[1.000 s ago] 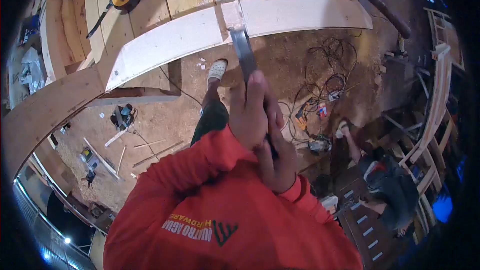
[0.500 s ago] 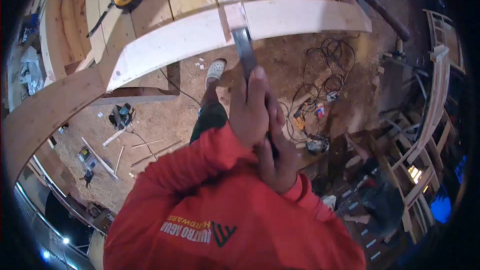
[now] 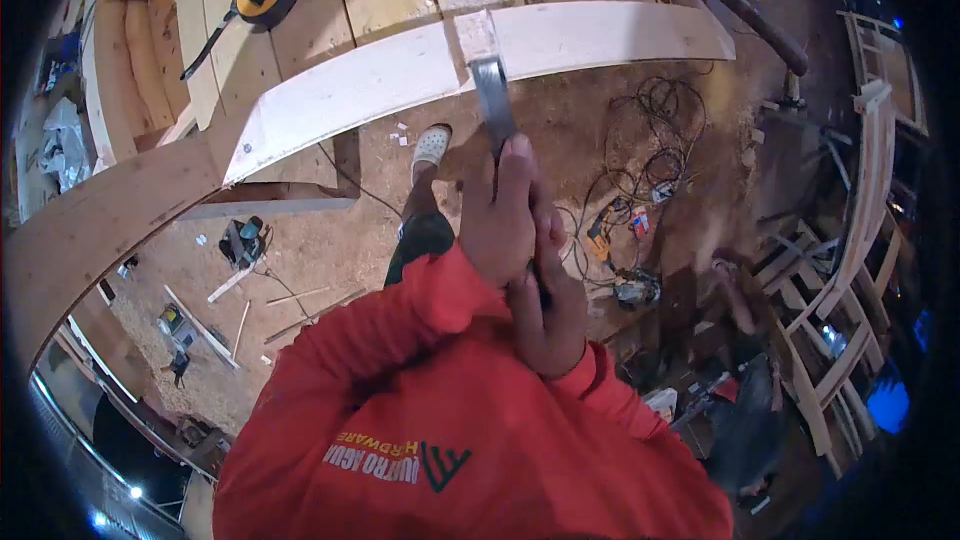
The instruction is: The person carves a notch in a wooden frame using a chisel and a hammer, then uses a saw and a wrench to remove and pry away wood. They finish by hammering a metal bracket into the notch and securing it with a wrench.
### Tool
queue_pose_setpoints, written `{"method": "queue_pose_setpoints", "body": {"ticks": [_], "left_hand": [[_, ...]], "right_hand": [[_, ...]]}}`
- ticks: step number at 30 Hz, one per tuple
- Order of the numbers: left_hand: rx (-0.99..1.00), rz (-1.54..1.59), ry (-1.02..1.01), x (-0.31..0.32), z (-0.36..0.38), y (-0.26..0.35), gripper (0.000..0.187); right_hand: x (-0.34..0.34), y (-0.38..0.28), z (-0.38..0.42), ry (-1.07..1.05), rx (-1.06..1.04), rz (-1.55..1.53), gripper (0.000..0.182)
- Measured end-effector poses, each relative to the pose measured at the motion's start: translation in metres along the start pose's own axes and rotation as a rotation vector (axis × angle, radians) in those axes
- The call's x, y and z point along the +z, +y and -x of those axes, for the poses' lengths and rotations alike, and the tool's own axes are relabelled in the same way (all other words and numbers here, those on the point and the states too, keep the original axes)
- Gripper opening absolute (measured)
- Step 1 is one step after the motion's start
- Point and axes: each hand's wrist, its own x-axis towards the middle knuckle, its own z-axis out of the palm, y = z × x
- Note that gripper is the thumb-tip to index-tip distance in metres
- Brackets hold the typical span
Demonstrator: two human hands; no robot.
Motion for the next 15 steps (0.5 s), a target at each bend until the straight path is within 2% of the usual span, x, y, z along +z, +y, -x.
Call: {"method": "queue_pose_setpoints", "body": {"ticks": [3, 6, 9, 13, 15], "left_hand": [[0.004, -0.115, 0.01, 0.002, -0.02, 0.024, 0.04], [0.059, -0.137, -0.047, -0.006, -0.007, 0.004, 0.042], [0.021, -0.17, -0.061, -0.009, -0.003, -0.001, 0.046], [-0.005, -0.099, -0.045, -0.002, -0.02, 0.019, 0.048], [-0.052, -0.108, -0.093, -0.007, -0.005, 0.013, 0.048]], "right_hand": [[0.006, -0.006, -0.013, 0.024, -0.009, -0.028, 0.061], [0.002, 0.002, -0.002, 0.01, -0.061, 0.071, 0.06], [0.003, 0.006, -0.01, 0.007, -0.126, 0.102, 0.061], [0.005, -0.008, -0.017, 0.005, 0.024, -0.038, 0.062], [0.004, -0.001, -0.003, 0.028, -0.105, 0.087, 0.062]]}}
